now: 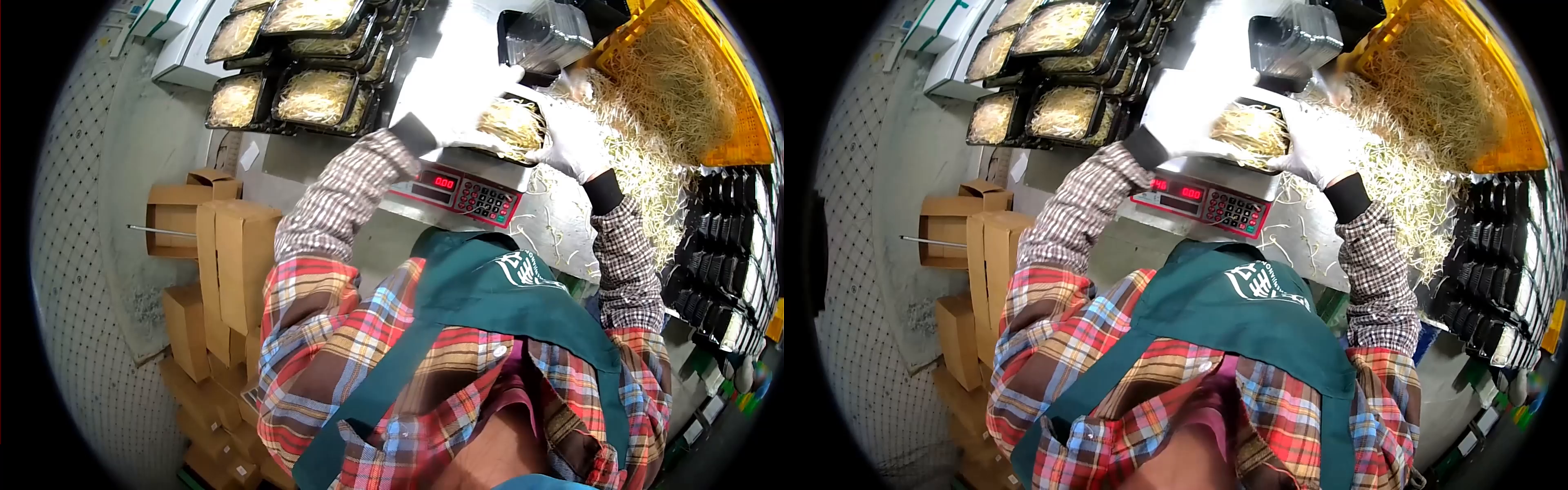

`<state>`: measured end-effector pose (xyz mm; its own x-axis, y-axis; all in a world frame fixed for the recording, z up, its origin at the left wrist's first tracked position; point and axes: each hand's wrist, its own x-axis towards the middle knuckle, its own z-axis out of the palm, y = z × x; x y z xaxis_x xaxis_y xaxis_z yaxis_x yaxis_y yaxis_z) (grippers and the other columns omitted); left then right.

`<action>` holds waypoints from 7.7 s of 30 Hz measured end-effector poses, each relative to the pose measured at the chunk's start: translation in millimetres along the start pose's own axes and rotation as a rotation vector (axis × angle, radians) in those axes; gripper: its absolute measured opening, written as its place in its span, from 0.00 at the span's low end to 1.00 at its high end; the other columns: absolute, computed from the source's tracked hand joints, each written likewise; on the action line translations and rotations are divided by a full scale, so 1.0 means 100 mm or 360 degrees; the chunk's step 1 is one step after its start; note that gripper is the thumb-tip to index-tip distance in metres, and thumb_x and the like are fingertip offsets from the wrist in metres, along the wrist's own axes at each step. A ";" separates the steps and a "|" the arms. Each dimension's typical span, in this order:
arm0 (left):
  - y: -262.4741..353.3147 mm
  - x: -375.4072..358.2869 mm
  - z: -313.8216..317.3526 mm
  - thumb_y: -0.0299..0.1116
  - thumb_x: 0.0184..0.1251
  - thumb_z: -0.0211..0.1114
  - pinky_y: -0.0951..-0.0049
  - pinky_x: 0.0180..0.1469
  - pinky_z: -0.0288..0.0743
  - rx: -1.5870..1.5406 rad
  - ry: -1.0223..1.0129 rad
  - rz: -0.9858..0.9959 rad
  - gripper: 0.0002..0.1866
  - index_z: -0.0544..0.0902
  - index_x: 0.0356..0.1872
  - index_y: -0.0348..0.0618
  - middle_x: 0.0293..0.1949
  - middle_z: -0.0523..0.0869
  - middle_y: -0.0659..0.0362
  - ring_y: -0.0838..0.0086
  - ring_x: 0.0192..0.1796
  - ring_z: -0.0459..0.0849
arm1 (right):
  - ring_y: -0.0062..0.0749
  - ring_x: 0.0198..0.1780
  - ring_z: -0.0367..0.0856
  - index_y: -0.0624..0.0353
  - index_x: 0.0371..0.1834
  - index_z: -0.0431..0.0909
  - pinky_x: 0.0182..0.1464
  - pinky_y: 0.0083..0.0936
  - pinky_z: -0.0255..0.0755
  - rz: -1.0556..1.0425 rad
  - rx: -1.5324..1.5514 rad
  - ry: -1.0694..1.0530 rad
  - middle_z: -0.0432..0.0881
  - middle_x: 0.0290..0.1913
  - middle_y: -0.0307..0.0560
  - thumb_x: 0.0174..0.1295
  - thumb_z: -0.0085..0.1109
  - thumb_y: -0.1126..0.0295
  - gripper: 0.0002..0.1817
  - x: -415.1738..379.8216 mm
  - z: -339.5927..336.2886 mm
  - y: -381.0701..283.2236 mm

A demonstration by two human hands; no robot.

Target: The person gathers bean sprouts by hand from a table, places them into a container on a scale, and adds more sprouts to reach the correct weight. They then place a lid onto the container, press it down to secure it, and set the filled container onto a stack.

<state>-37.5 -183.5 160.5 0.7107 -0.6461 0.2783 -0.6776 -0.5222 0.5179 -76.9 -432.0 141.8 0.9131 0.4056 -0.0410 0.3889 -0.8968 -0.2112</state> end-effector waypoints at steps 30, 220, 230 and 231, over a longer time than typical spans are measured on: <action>-0.37 -0.22 0.52 0.28 0.74 0.57 0.65 0.69 0.68 0.0185 0.0043 -0.0251 0.24 0.70 0.69 0.40 0.64 0.77 0.50 0.63 0.65 0.77 | 0.48 0.53 0.79 0.53 0.64 0.75 0.58 0.40 0.74 -0.0265 0.0663 0.0370 0.81 0.51 0.55 0.64 0.61 0.62 0.25 0.17 0.03 -0.24; -0.18 -0.20 0.99 0.45 0.69 0.59 0.34 0.64 0.59 0.0930 0.0136 -0.0174 0.25 0.80 0.59 0.36 0.62 0.74 0.41 0.46 0.65 0.69 | 0.26 0.43 0.82 0.65 0.48 0.85 0.48 0.24 0.76 0.0851 0.2335 0.0740 0.87 0.43 0.45 0.64 0.65 0.66 0.15 0.35 1.44 0.38; -0.11 -0.23 0.96 0.48 0.69 0.60 0.37 0.63 0.60 0.0842 0.0058 -0.0288 0.31 0.73 0.64 0.32 0.61 0.74 0.41 0.46 0.62 0.71 | 0.29 0.45 0.83 0.65 0.53 0.80 0.50 0.25 0.80 0.0726 0.3372 0.0347 0.85 0.46 0.45 0.63 0.58 0.81 0.15 0.29 0.92 0.20; -0.16 -0.24 0.98 0.48 0.68 0.60 0.37 0.63 0.60 0.0840 0.0123 -0.0206 0.32 0.73 0.64 0.32 0.61 0.74 0.40 0.46 0.63 0.70 | 0.29 0.45 0.83 0.65 0.53 0.80 0.50 0.25 0.80 0.0747 0.3351 0.0323 0.85 0.47 0.45 0.63 0.59 0.81 0.15 0.29 0.94 0.22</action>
<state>-62.3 -213.7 66.2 0.7928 -0.5258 0.3082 -0.5726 -0.8158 0.0812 -53.4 -423.5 43.8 0.9279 0.1267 -0.3505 -0.3493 0.6236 -0.6994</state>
